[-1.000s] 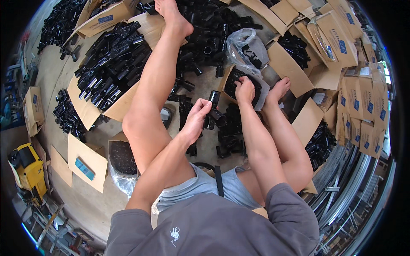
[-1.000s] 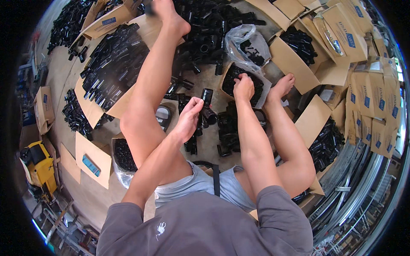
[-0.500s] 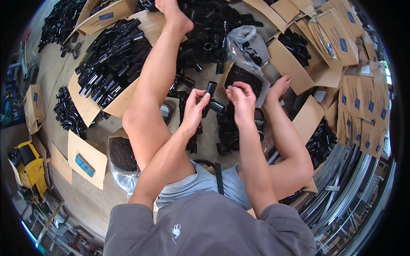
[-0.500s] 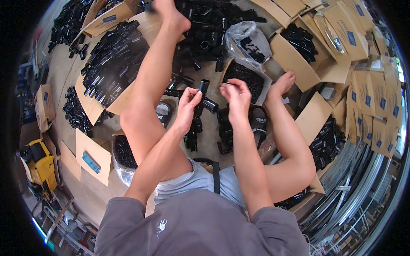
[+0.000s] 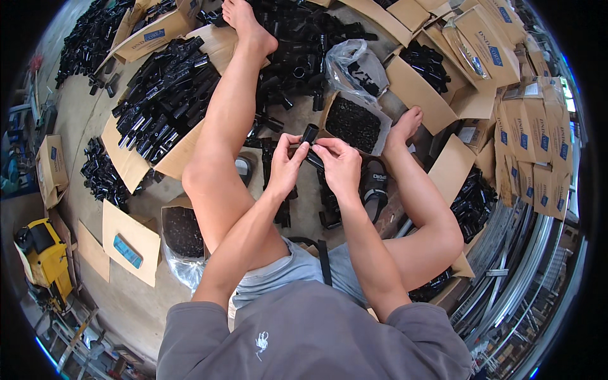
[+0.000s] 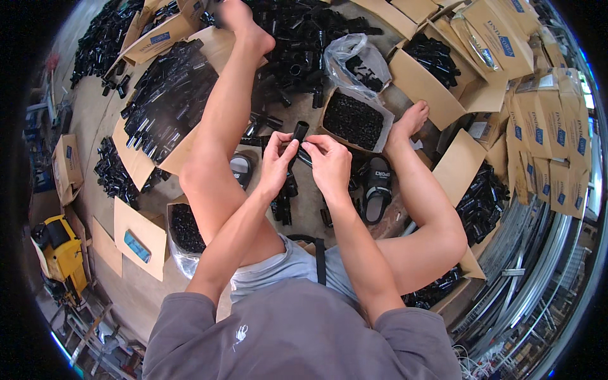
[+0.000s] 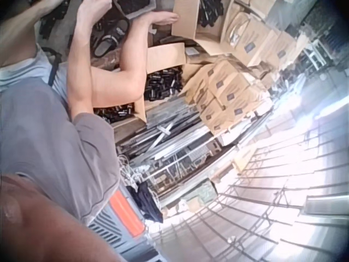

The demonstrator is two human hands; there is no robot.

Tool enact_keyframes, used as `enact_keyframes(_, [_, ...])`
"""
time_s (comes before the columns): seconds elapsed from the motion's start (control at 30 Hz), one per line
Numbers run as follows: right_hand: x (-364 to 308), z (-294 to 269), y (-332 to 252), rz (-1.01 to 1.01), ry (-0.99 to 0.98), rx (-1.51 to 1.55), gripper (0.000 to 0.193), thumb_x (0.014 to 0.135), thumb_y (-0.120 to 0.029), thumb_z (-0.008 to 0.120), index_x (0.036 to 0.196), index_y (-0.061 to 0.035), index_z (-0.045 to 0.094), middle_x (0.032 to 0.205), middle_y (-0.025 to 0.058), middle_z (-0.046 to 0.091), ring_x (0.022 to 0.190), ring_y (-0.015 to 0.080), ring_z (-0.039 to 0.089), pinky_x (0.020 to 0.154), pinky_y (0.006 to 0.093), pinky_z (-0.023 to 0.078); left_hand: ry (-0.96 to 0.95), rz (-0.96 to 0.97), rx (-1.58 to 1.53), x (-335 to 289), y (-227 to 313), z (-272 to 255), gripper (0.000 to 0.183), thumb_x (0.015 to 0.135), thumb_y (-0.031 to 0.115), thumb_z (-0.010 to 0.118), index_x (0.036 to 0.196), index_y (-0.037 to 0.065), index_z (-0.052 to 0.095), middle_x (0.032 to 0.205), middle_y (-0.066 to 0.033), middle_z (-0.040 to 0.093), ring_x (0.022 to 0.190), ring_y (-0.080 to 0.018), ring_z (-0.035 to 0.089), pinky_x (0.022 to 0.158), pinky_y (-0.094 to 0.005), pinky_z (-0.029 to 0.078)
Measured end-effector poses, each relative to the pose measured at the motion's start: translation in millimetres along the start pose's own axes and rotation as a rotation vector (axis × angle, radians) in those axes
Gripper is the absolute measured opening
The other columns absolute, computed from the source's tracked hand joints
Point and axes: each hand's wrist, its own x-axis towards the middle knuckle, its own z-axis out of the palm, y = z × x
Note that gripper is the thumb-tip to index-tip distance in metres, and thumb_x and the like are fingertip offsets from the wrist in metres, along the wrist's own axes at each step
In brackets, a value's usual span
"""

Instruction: The person sits on the floor and assembles black plastic components by hand, selecting screws from a container and inserting them into the parts.

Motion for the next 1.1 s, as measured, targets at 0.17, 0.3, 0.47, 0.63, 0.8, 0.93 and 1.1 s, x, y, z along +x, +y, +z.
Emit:
enact_keyframes(0.17, [-1.3,7.7,-1.8,0.011,0.009,-0.003,0.02,0.089,-0.012,0.078,0.105,0.0016,0.078,0.095,0.0146,0.08,0.09,0.0198,0.077,0.08,0.0317,0.058,0.016,0.027,-0.022,0.4,-2.7,-1.5,0.02,0.103,0.017,0.069,0.112,0.004,0.058,0.105,-0.001,0.065,0.09,-0.0079,0.058,0.08,-0.0264,0.048])
enact_keyframes(0.3, [2.5,9.7,-5.4,0.023,0.042,-0.036,0.022,0.089,-0.013,0.078,0.104,0.0029,0.077,0.097,0.0162,0.08,0.093,0.0227,0.078,0.082,0.0331,0.058,0.024,0.069,-0.027,2.7,-4.8,-1.4,0.02,0.102,0.017,0.069,0.113,0.003,0.058,0.105,-0.0019,0.066,0.092,-0.0088,0.06,0.081,-0.0271,0.049])
enact_keyframes(0.47, [6.7,8.2,3.7,0.08,-0.003,-0.011,0.025,0.089,-0.017,0.079,0.104,0.0025,0.077,0.097,0.0174,0.079,0.093,0.024,0.077,0.081,0.0344,0.057,0.019,0.042,-0.004,1.9,0.0,-0.7,0.017,0.103,0.014,0.067,0.113,0.004,0.057,0.105,0.0013,0.064,0.094,-0.0055,0.058,0.084,-0.0231,0.048])
enact_keyframes(0.63, [4.9,14.4,7.2,0.041,0.049,-0.131,0.029,0.093,-0.026,0.075,0.103,0.0019,0.076,0.091,0.0175,0.077,0.084,0.0263,0.075,0.077,0.0373,0.055,0.014,0.053,0.026,2.3,-0.2,-2.0,0.018,0.103,0.013,0.068,0.114,0.004,0.057,0.103,0.0012,0.064,0.091,-0.0051,0.058,0.08,-0.0228,0.048])
enact_keyframes(0.8, [4.3,15.3,8.5,0.07,0.063,-0.12,0.03,0.096,-0.027,0.072,0.103,0.0023,0.076,0.089,0.0168,0.077,0.079,0.0253,0.073,0.075,0.0379,0.055,0.01,0.109,0.053,2.5,1.7,1.1,0.019,0.103,0.013,0.068,0.116,0.003,0.057,0.101,0.0009,0.065,0.091,-0.0047,0.057,0.079,-0.0226,0.047])
enact_keyframes(0.93, [2.8,17.0,10.1,0.024,0.077,-0.063,0.03,0.098,-0.027,0.07,0.104,0.0026,0.075,0.09,0.0171,0.077,0.078,0.0247,0.073,0.074,0.0378,0.054,0.017,0.09,0.058,3.1,1.1,1.2,0.019,0.103,0.012,0.068,0.117,0.003,0.057,0.101,0.0008,0.065,0.091,-0.0047,0.057,0.079,-0.0229,0.047])
enact_keyframes(1.1, [-0.6,14.7,13.5,0.018,0.084,-0.046,0.029,0.097,-0.024,0.071,0.108,0.0031,0.075,0.095,0.0174,0.078,0.083,0.0235,0.074,0.077,0.0352,0.056,0.007,0.08,0.051,2.7,-3.0,1.4,0.022,0.102,0.014,0.069,0.116,0.001,0.058,0.108,-0.0056,0.069,0.096,-0.0117,0.062,0.087,-0.0295,0.051])
